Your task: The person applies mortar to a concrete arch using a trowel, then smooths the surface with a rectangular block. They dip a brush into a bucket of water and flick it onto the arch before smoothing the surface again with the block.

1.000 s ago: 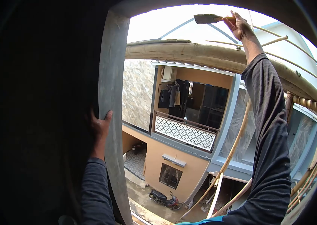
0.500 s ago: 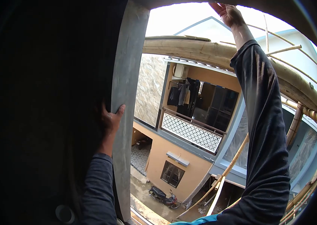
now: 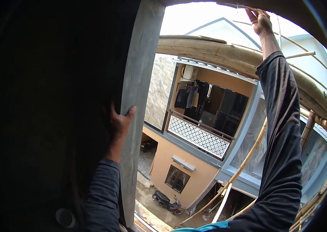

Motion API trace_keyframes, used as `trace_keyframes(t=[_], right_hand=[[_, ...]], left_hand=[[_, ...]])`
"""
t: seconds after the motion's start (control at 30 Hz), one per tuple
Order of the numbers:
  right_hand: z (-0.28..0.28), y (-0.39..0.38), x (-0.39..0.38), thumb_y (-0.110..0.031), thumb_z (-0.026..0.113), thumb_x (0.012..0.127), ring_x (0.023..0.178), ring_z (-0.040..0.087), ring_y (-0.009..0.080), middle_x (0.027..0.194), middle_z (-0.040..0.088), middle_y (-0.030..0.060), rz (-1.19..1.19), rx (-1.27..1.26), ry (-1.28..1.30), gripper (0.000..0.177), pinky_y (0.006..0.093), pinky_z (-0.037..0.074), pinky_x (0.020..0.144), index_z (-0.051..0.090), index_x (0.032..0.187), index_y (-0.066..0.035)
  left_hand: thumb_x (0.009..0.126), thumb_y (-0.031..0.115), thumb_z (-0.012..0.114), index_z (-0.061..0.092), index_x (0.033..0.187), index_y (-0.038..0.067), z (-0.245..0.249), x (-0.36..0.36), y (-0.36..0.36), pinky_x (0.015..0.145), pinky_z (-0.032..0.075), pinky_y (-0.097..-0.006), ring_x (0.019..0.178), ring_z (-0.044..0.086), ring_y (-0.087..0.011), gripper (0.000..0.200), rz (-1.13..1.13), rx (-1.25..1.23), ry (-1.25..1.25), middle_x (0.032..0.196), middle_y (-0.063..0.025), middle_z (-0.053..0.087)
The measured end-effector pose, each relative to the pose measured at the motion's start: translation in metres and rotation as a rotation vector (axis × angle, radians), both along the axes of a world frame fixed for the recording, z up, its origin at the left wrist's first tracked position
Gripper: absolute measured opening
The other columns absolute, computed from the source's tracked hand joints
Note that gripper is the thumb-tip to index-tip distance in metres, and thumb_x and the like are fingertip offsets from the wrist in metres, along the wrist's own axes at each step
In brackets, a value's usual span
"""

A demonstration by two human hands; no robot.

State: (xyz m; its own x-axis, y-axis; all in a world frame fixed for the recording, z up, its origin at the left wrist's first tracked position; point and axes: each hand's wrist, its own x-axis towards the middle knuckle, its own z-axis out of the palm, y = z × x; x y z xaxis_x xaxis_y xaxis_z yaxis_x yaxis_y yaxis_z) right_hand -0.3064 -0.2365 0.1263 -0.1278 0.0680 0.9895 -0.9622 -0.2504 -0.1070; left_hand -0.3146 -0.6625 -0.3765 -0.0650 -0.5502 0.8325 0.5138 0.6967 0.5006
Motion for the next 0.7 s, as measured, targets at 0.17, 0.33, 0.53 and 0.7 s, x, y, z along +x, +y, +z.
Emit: trace_keyframes(t=[0.17,0.33,0.53,0.7], right_hand=[[-0.026,-0.105,-0.025,-0.012,0.044,0.100,0.097,0.066,0.0305,0.101,0.064,0.0211,0.148,0.063,-0.146,0.020,0.0381,0.058,0.091,0.054,0.104,0.005],[-0.026,-0.123,-0.042,-0.014,0.043,0.101,0.094,0.066,0.0285,0.099,0.063,0.0192,0.269,0.085,-0.182,0.020,0.0365,0.058,0.088,0.053,0.102,0.003],[-0.020,-0.056,-0.018,-0.017,0.042,0.101,0.091,0.065,0.0261,0.097,0.063,0.0170,0.260,0.039,-0.203,0.020,0.0346,0.058,0.084,0.053,0.100,0.000],[-0.024,0.030,0.034,-0.019,0.042,0.102,0.088,0.065,0.0241,0.095,0.062,0.0151,0.176,-0.046,-0.183,0.021,0.0331,0.059,0.081,0.053,0.098,-0.001]], left_hand=[[0.064,0.039,0.087,0.046,0.136,0.001,-0.001,-0.003,-0.001,0.108,0.035,-0.0504,0.129,0.039,-0.0453,0.091,0.032,-0.008,-0.006,0.137,-0.0296,0.041],[0.065,0.037,0.087,0.046,0.134,-0.004,0.002,0.002,0.002,0.107,0.037,-0.0481,0.127,0.042,-0.0446,0.089,-0.168,0.013,0.071,0.135,-0.0301,0.044],[0.065,0.039,0.087,0.048,0.133,-0.003,-0.003,-0.009,-0.003,0.108,0.036,-0.0479,0.127,0.042,-0.0441,0.089,-0.117,0.007,0.080,0.136,-0.0302,0.043],[0.065,0.038,0.087,0.049,0.133,-0.002,-0.001,-0.002,-0.002,0.107,0.036,-0.0484,0.127,0.042,-0.0439,0.087,-0.005,-0.027,0.045,0.135,-0.0297,0.044]])
